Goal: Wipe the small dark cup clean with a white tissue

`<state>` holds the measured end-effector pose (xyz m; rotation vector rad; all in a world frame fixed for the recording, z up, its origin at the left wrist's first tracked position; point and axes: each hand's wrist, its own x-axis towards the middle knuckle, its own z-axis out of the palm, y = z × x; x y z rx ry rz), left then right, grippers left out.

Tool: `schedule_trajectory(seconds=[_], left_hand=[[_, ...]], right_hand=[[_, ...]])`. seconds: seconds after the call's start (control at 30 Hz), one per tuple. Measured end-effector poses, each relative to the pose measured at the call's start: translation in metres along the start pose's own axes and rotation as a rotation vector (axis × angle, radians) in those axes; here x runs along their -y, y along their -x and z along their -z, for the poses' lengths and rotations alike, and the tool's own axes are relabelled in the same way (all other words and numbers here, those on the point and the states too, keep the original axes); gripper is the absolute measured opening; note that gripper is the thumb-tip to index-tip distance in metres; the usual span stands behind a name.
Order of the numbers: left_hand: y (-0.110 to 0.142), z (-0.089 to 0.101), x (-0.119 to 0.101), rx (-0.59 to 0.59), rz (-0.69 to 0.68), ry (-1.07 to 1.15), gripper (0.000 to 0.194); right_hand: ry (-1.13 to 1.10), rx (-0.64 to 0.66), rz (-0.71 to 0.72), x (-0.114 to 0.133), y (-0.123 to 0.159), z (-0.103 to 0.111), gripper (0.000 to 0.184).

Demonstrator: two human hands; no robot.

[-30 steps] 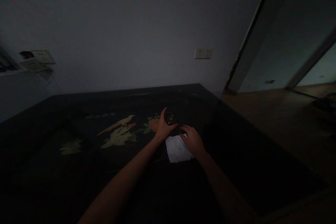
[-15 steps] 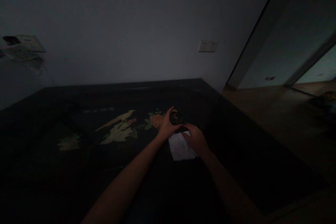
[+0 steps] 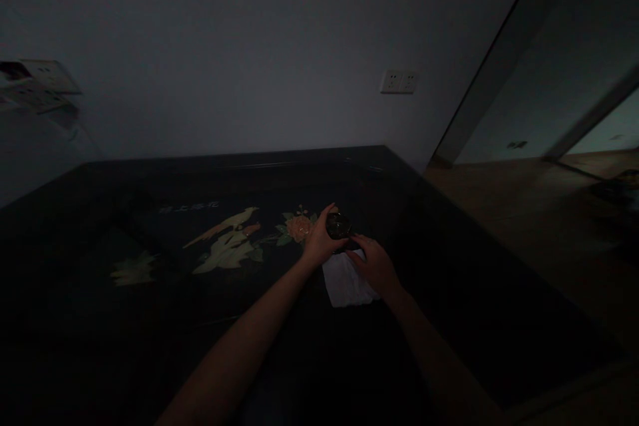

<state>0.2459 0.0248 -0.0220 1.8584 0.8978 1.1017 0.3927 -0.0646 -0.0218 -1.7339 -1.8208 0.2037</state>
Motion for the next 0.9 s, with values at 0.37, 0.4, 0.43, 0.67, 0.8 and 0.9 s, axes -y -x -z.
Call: schedule_trajectory(seconds=[0.37, 0.4, 0.43, 0.67, 0.8, 0.9], left_hand=[[0.0014, 0.0003, 0.0010, 0.004, -0.040, -0.004, 0.090], [0.0016, 0.0005, 0.0004, 0.003, -0.034, -0.008, 0.090], [0.0017, 0.0007, -0.0002, 0.005, -0.025, -0.015, 0.090], [0.0046, 0.0014, -0.0026, 0.015, -0.039, -0.048, 0.088], [0.0066, 0.0010, -0.0015, 0.008, -0.065, -0.114, 0.089], [0.0075, 0.0001, -0.0016, 0.003, -0.068, -0.178, 0.089]], right_hand=[[-0.053, -0.007, -0.010, -0.0021, -0.0013, 0.0001, 0.038], [-0.061, -0.010, -0.015, -0.0021, -0.0014, 0.0000, 0.038], [-0.066, -0.016, -0.016, -0.0023, -0.0014, -0.0003, 0.037], [-0.046, -0.016, 0.004, -0.0068, -0.0002, -0.0050, 0.037], [-0.010, 0.031, 0.036, -0.0080, 0.0008, -0.0046, 0.035], [-0.004, 0.062, 0.059, -0.0069, 0.0007, -0.0017, 0.028]])
